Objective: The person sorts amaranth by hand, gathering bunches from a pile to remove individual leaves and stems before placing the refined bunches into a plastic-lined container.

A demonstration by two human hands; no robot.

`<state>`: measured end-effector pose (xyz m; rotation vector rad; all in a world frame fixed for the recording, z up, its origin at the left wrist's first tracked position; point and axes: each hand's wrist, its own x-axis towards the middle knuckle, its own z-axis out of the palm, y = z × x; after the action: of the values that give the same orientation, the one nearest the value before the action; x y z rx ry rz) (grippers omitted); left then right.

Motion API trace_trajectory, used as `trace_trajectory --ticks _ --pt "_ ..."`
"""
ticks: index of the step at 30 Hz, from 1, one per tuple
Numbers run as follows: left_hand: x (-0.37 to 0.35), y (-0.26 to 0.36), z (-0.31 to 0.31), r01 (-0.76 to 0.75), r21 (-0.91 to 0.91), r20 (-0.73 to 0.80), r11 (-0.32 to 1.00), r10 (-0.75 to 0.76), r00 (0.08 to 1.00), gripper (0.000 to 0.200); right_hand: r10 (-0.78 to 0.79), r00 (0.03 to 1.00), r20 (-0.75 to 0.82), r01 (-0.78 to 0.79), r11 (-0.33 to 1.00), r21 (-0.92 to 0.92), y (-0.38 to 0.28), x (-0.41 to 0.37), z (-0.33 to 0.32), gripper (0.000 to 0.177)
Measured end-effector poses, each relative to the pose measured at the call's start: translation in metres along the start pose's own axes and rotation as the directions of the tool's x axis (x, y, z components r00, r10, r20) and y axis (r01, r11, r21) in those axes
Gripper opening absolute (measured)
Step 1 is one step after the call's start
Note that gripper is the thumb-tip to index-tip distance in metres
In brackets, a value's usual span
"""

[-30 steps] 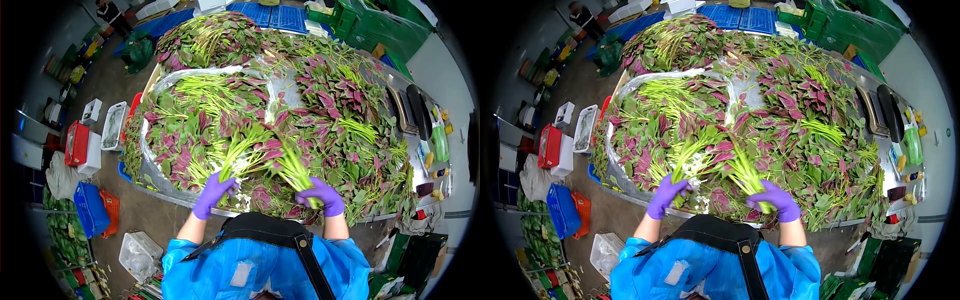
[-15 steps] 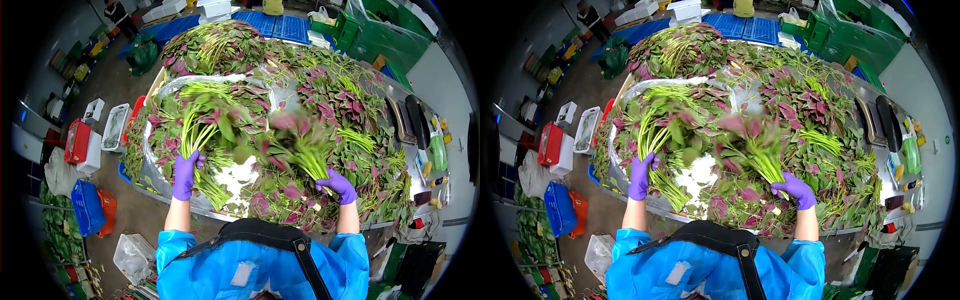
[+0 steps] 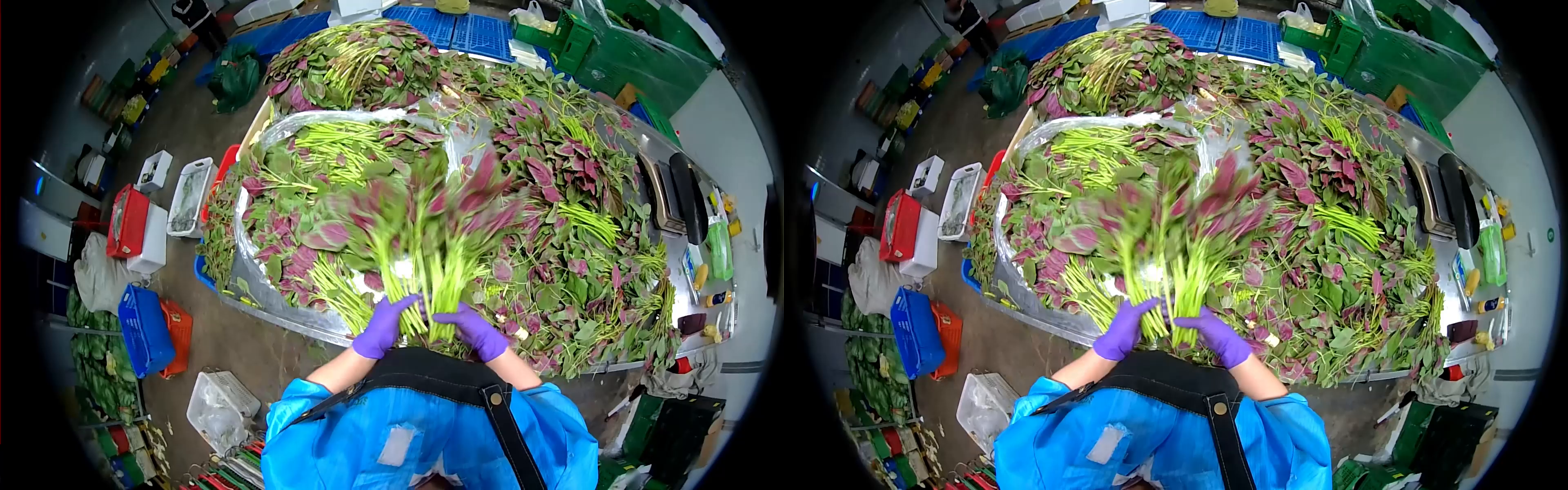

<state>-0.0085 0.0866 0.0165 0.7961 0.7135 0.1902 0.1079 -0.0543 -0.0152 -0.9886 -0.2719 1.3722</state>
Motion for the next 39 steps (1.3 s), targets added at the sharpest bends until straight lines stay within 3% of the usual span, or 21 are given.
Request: trace_trajectory --ticks 1,2,3,4,9,11,13,15,16,19,21,23,24,25,27,29,31,33,35,38,39 --pt "0.002 -0.018 -0.006 0.029 -0.033 0.033 0.999 -0.028 0.999 0.028 0.021 0.999 -0.031 -0.022 1.000 -0.016 0.019 0.000 -0.001 0.045" --pt "0.001 -0.022 -0.017 0.182 -0.090 0.078 0.979 -0.175 0.981 0.030 0.159 0.987 -0.038 -0.148 0.969 0.199 0.021 -0.005 0.001 0.044" --pt "0.005 -0.026 -0.032 0.371 -0.220 0.262 0.902 -0.312 0.913 0.029 0.287 0.958 -0.017 -0.256 0.879 0.402 0.021 -0.008 0.004 0.044" --pt "0.004 -0.026 -0.032 0.381 -0.225 0.243 0.897 -0.328 0.913 0.031 0.227 0.970 -0.088 -0.183 0.918 0.352 0.025 -0.008 0.007 0.045" --pt "0.008 -0.037 -0.032 0.388 -0.288 0.165 0.876 -0.353 0.921 0.033 0.308 0.946 -0.105 -0.278 0.932 0.231 0.011 -0.003 0.024 0.046" --pt "0.006 -0.037 -0.026 0.072 0.014 0.116 0.997 -0.073 0.991 0.032 0.075 0.995 -0.067 -0.084 0.985 -0.150 0.023 0.007 0.019 0.042" --pt "0.006 -0.032 -0.027 0.098 -0.001 0.046 0.995 -0.098 0.994 0.031 0.023 0.992 -0.122 -0.041 0.987 -0.153 0.020 0.006 0.016 0.040" --pt "0.003 -0.028 -0.033 0.259 -0.161 0.155 0.952 -0.234 0.960 0.032 0.193 0.981 -0.026 -0.194 0.979 -0.070 -0.007 -0.005 0.018 0.039" --pt "0.005 -0.024 -0.035 0.252 -0.161 0.157 0.954 -0.227 0.961 0.032 0.128 0.991 -0.049 -0.134 0.982 -0.136 -0.021 -0.009 0.019 0.035" --pt "0.002 -0.010 -0.038 0.078 -0.197 0.076 0.977 -0.064 0.995 0.026 0.103 0.982 -0.161 -0.143 0.954 -0.265 -0.061 -0.034 0.006 0.032" --pt "-0.005 0.019 -0.038 -0.054 -0.146 0.031 0.988 0.059 0.998 0.029 0.026 0.991 -0.133 -0.028 1.000 -0.011 -0.093 -0.064 -0.002 0.032" --pt "-0.009 0.041 -0.044 -0.193 -0.091 0.007 0.977 0.195 0.981 0.033 -0.243 0.970 0.009 0.241 0.965 0.103 -0.102 -0.070 -0.032 0.032" --pt "-0.008 0.049 -0.044 -0.239 -0.057 -0.022 0.969 0.238 0.971 0.034 -0.166 0.947 -0.275 0.131 0.981 -0.143 -0.101 -0.059 -0.037 0.036" --pt "-0.006 0.056 -0.041 -0.288 -0.023 -0.047 0.957 0.287 0.957 0.035 -0.116 0.927 -0.357 -0.001 0.950 -0.312 -0.111 -0.049 -0.036 0.039" --pt "-0.004 0.070 -0.033 -0.378 0.057 -0.044 0.924 0.380 0.924 0.036 -0.273 0.925 -0.263 0.215 0.949 -0.231 -0.131 -0.062 -0.023 0.040" --pt "-0.013 0.082 -0.012 -0.376 0.037 -0.021 0.926 0.377 0.926 0.038 -0.321 0.911 -0.258 0.282 0.943 -0.177 -0.133 -0.059 -0.012 0.043" --pt "-0.008 0.076 -0.006 -0.344 0.131 0.029 0.930 0.343 0.939 0.040 -0.250 0.914 -0.319 0.183 0.957 -0.223 -0.133 -0.048 0.014 0.043" --pt "-0.008 0.068 0.002 -0.213 0.185 0.098 0.959 0.198 0.975 0.038 -0.193 0.954 -0.230 0.174 0.980 -0.100 -0.110 -0.039 0.025 0.036" --pt "-0.005 0.045 0.007 -0.096 0.155 0.229 0.983 0.059 0.972 0.042 -0.033 0.991 -0.130 0.034 0.999 0.006 -0.074 -0.026 0.026 0.038" --pt "-0.008 0.000 0.006 0.152 0.195 0.229 0.969 -0.196 0.954 0.038 0.126 0.992 0.016 -0.127 0.991 0.035 0.009 -0.009 0.015 0.040" --pt "-0.003 -0.009 -0.006 0.367 0.297 0.168 0.882 -0.426 0.889 0.038 0.226 0.970 0.091 -0.229 0.973 0.024 0.027 -0.007 0.009 0.040"
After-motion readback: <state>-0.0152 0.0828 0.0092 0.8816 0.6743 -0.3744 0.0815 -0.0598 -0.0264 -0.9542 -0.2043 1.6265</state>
